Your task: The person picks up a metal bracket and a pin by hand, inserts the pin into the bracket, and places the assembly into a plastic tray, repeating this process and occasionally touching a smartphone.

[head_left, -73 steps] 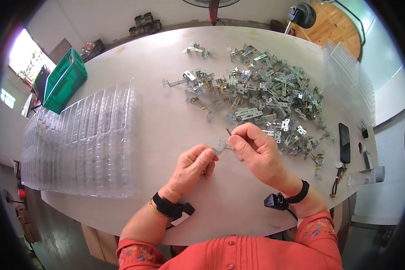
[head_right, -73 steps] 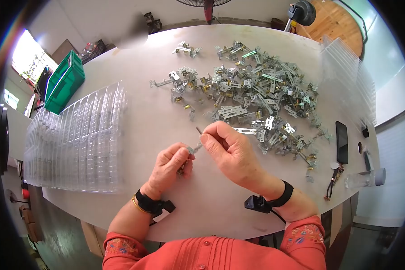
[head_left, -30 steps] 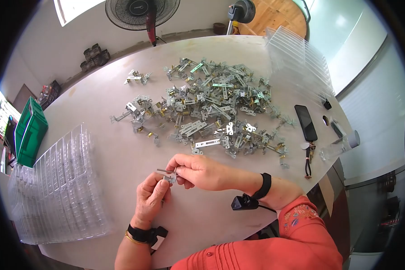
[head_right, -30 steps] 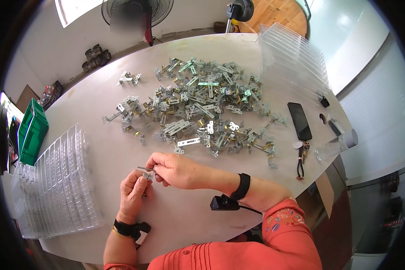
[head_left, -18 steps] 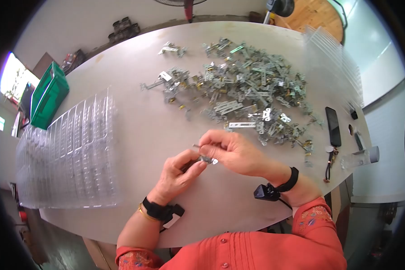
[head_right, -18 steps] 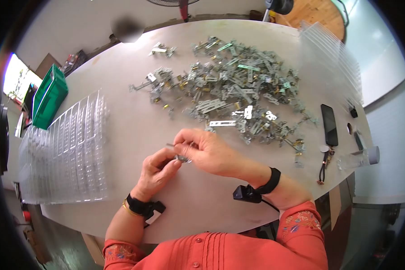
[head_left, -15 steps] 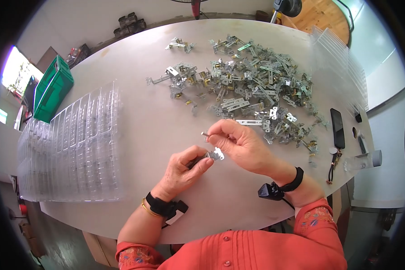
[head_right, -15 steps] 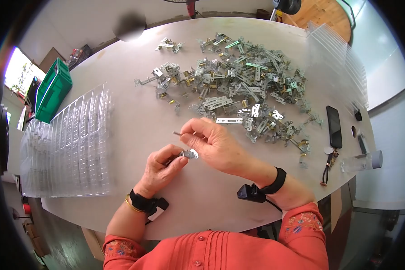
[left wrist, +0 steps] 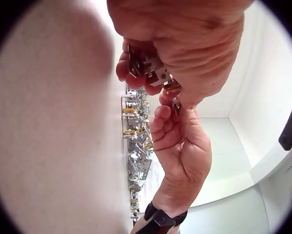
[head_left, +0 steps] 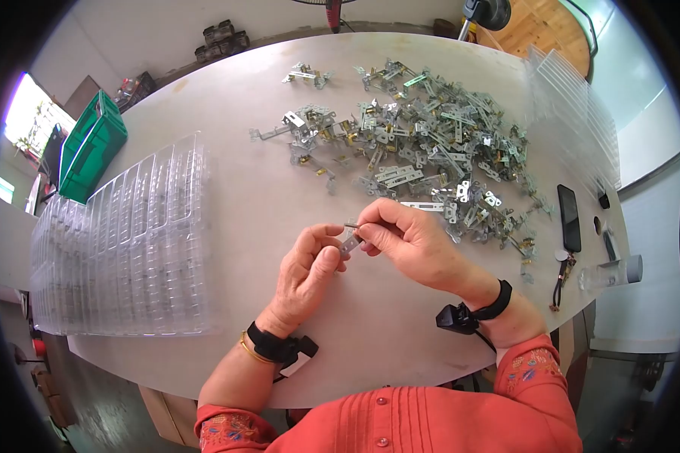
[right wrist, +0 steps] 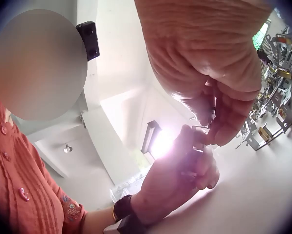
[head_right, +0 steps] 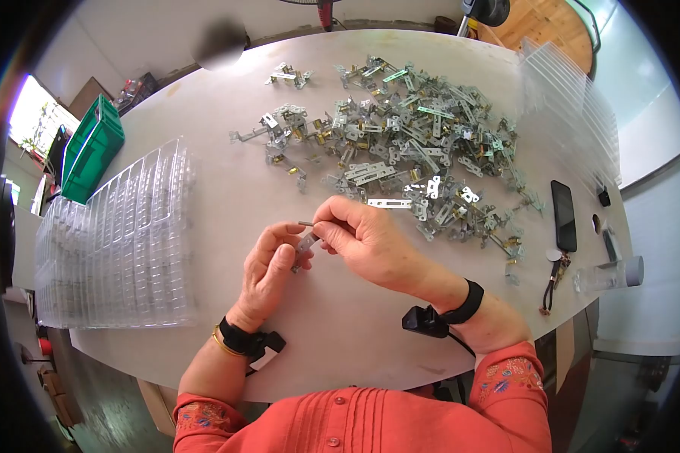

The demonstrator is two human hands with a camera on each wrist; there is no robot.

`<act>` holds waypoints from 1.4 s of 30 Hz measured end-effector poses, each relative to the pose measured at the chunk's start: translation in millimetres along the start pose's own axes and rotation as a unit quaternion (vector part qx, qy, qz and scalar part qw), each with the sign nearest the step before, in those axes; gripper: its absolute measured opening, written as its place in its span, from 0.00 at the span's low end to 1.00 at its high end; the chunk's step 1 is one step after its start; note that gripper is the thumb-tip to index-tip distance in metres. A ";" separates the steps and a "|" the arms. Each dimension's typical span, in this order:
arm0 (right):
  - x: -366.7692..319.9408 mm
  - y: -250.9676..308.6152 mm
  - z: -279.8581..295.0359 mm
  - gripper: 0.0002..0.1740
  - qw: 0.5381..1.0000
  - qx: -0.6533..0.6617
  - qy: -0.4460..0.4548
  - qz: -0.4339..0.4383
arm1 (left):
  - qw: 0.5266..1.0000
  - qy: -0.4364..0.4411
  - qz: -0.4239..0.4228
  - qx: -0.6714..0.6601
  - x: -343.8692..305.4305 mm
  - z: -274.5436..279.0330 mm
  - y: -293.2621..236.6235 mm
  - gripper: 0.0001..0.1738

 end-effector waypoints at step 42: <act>-11.4 9.8 -10.7 0.06 0.941 -0.302 -0.083 0.132 | 0.998 -0.040 -0.042 0.019 3.6 4.0 16.8 0.16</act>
Point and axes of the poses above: each hand's wrist, its own x-axis towards the middle knuckle, its own z-axis out of the back of the hand, y = z × x, the point moved 5 cm from there along x, towards the middle knuckle, and after that the axes turned 8 degrees about -z, right-handed, at the moved point
